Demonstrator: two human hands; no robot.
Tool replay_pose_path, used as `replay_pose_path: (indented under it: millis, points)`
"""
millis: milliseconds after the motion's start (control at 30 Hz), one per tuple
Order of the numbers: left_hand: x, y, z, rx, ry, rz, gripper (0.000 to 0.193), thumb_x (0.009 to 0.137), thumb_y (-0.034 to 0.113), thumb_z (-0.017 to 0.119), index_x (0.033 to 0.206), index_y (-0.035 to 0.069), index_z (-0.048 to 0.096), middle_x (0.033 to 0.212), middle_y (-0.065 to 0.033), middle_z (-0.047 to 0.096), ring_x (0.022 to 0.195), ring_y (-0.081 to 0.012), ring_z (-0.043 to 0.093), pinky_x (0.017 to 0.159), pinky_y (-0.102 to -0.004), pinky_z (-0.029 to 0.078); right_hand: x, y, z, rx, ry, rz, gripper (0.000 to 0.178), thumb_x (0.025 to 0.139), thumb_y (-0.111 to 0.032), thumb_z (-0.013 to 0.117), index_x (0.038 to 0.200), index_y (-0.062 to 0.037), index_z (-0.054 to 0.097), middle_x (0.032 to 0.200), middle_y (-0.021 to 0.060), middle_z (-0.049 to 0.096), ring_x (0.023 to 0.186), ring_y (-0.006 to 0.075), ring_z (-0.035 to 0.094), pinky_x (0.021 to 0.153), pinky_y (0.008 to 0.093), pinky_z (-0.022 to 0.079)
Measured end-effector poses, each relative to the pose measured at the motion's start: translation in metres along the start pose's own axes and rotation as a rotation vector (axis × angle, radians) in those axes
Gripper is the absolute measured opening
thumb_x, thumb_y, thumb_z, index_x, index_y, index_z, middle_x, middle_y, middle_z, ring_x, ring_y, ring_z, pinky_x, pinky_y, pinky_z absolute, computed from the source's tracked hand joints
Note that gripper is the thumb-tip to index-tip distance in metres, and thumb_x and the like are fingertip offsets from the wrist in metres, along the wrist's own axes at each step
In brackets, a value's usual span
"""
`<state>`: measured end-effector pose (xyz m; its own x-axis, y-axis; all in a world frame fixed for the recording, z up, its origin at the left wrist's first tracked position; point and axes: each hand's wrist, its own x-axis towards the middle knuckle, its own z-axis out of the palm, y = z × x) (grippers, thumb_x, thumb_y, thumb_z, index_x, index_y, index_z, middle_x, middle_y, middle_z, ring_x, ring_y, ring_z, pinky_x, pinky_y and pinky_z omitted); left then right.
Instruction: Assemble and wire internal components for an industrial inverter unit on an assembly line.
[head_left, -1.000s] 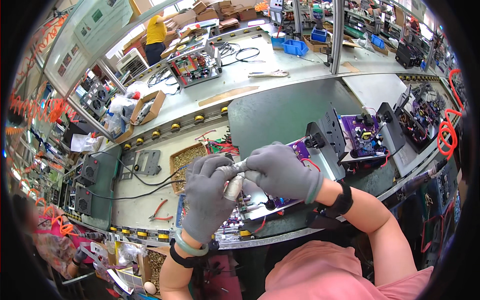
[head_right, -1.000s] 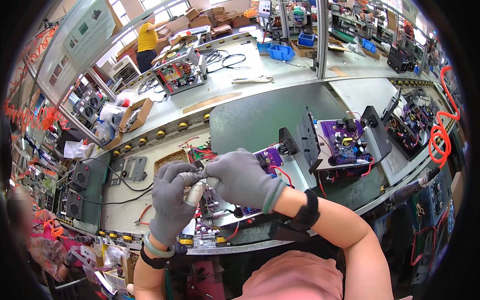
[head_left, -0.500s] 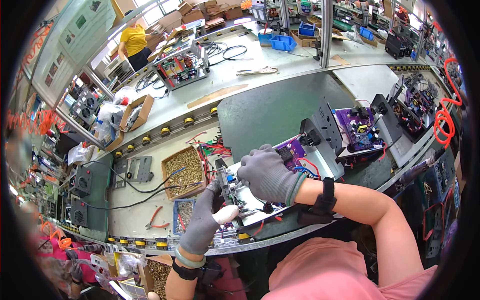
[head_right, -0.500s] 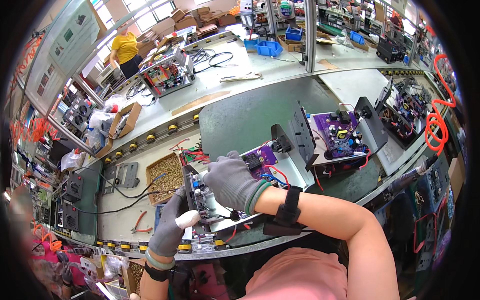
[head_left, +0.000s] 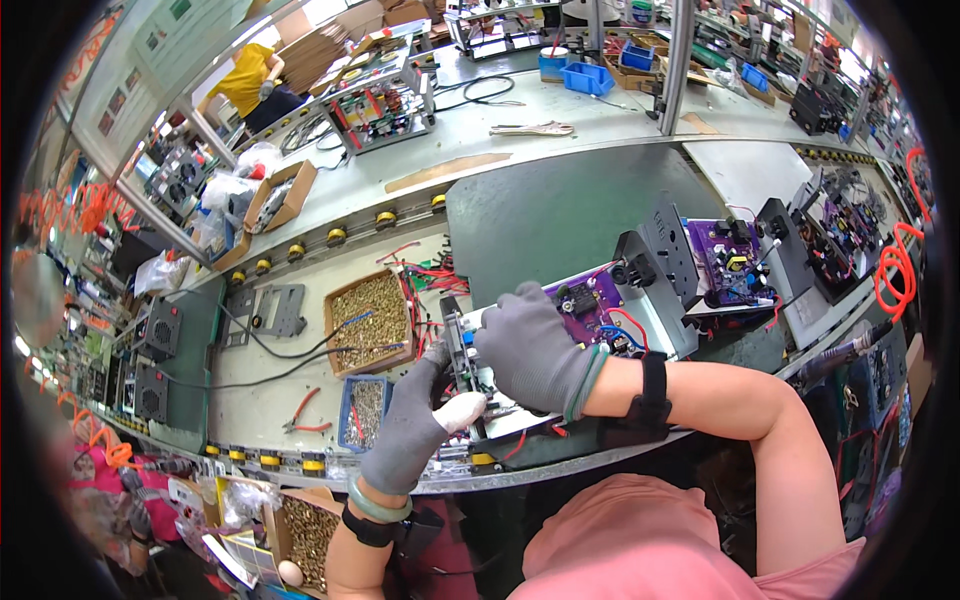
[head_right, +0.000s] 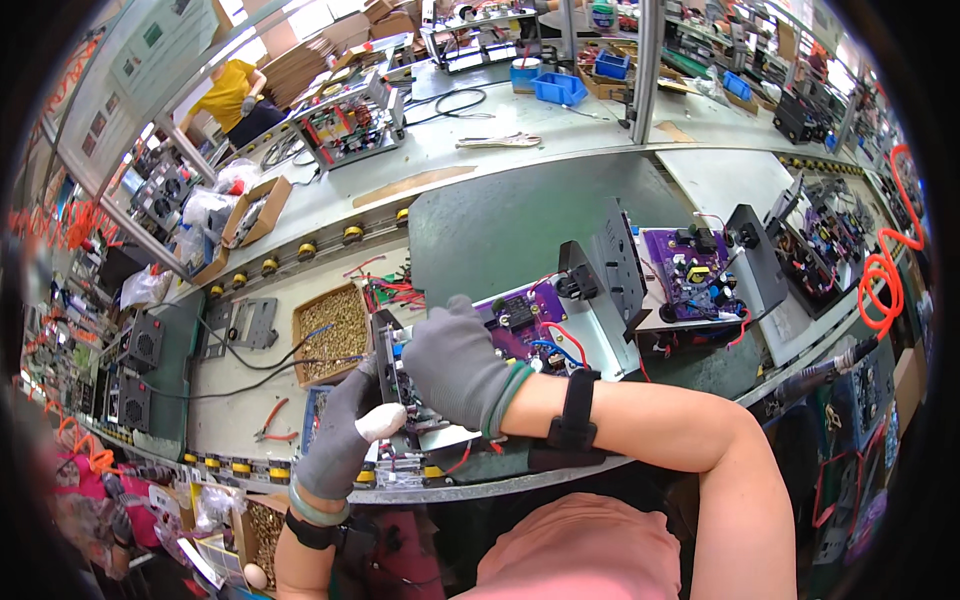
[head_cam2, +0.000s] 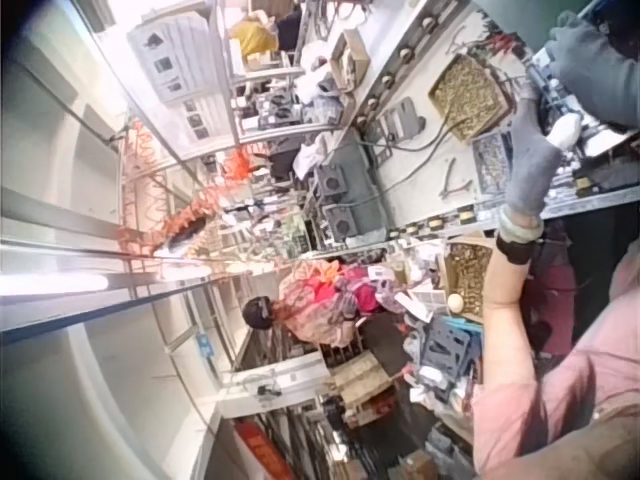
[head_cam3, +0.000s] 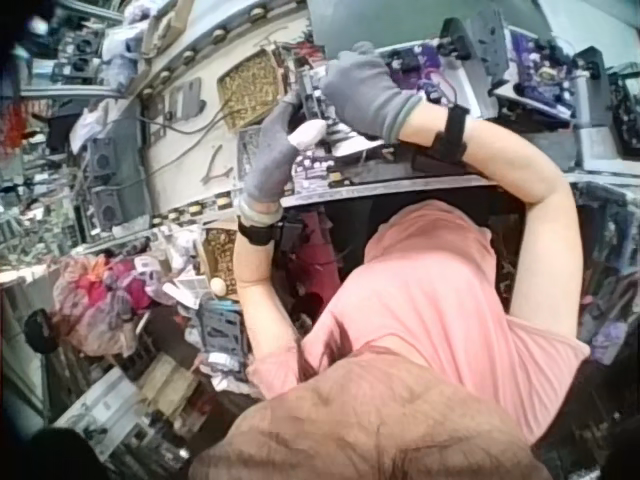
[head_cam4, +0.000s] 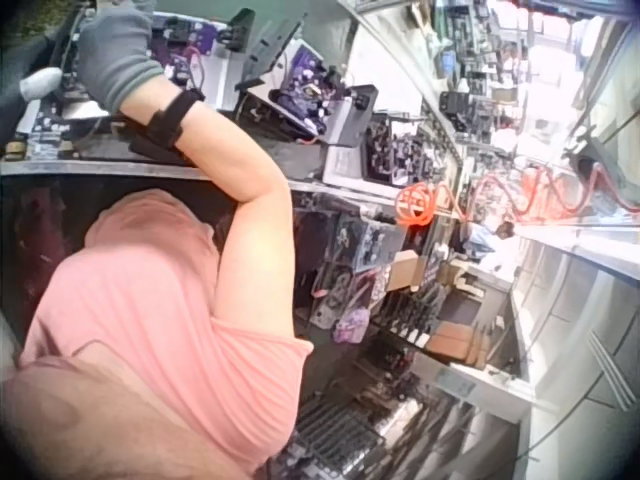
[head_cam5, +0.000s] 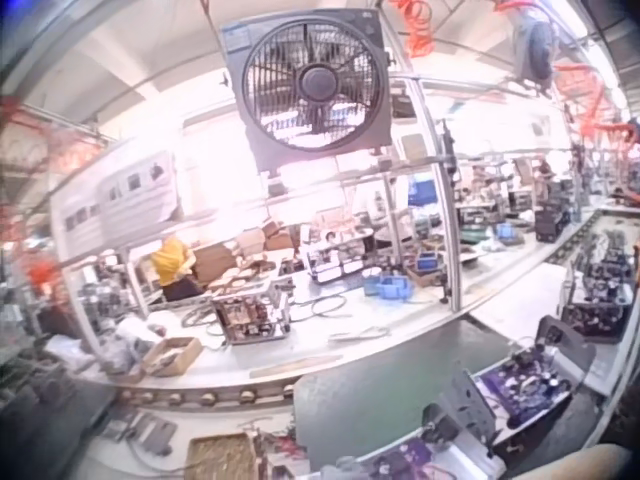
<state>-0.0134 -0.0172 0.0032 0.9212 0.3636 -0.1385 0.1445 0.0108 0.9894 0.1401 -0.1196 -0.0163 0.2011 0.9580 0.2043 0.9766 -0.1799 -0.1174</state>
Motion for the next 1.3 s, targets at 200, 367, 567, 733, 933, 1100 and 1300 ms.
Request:
replay_pose_path:
  millis: [200,367,567,733,933,1100,1300]
  points:
    - [-0.001,-0.008,-0.001,0.034,0.002,0.034,0.076,0.084,0.022,0.073,0.146,-0.008,0.041,0.133,-0.0131,0.057,0.122,-0.0168,0.053,0.107,-0.0309,0.040,0.000,0.014,0.009,-0.086,0.025,-0.077,0.008,0.075,-0.020,0.067,0.077,-0.0170,0.073,0.080,0.0054,0.068,0.085,0.0250,0.067,0.085,0.0427,0.045]
    - [-0.005,-0.052,-0.048,-0.343,0.198,0.021,0.051,0.103,0.033,0.056,0.146,0.007,0.045,0.131,-0.0063,0.056,0.114,-0.0152,0.057,0.096,-0.0341,0.050,-0.036,0.019,-0.038,0.077,0.305,-0.101,0.018,0.078,-0.019,0.072,0.094,-0.0117,0.072,0.090,0.0095,0.068,0.086,0.0286,0.065,0.082,0.0435,0.046]
    - [-0.002,-0.138,-0.108,0.399,0.455,-0.225,0.020,0.085,0.015,0.071,0.101,0.003,0.074,0.088,-0.0101,0.072,0.081,-0.0177,0.067,0.077,-0.0322,0.052,-0.133,0.054,-0.083,0.054,0.365,0.104,0.026,0.075,-0.003,0.065,0.101,-0.0026,0.066,0.093,0.0109,0.063,0.085,0.0316,0.059,0.076,0.0417,0.045]
    - [0.020,-0.182,-0.083,0.867,0.137,-0.203,0.022,0.085,0.019,0.071,0.106,0.014,0.074,0.098,-0.0110,0.073,0.090,-0.0260,0.070,0.082,-0.0379,0.054,-0.154,0.062,-0.069,0.089,0.345,0.127,0.027,0.073,-0.001,0.064,0.100,-0.0012,0.065,0.098,0.0116,0.062,0.089,0.0320,0.058,0.078,0.0425,0.047]
    - [0.028,-0.172,-0.074,1.260,0.065,-0.228,0.020,0.080,0.021,0.071,0.098,0.013,0.071,0.095,-0.0122,0.072,0.094,-0.0344,0.068,0.084,-0.0444,0.054,-0.152,0.066,-0.065,0.144,0.362,0.129,0.029,0.071,-0.001,0.064,0.100,-0.0005,0.065,0.098,0.0112,0.062,0.089,0.0317,0.057,0.079,0.0409,0.047]
    - [0.012,-0.130,-0.110,0.292,0.283,-0.033,0.035,0.084,0.005,0.071,0.119,0.004,0.069,0.101,-0.0046,0.071,0.092,-0.0136,0.065,0.083,-0.0289,0.053,-0.153,0.071,-0.059,0.220,0.396,0.139,0.028,0.071,-0.002,0.066,0.099,-0.0024,0.066,0.096,0.0097,0.062,0.087,0.0309,0.056,0.076,0.0401,0.047]
    - [-0.004,-0.109,-0.096,0.086,0.289,-0.098,0.029,0.087,0.002,0.070,0.116,0.002,0.071,0.101,-0.0004,0.071,0.090,-0.0072,0.063,0.081,-0.0248,0.052,-0.147,0.072,-0.059,0.096,0.420,0.056,0.028,0.070,-0.004,0.068,0.098,-0.0048,0.067,0.095,0.0085,0.062,0.085,0.0305,0.055,0.075,0.0410,0.046]
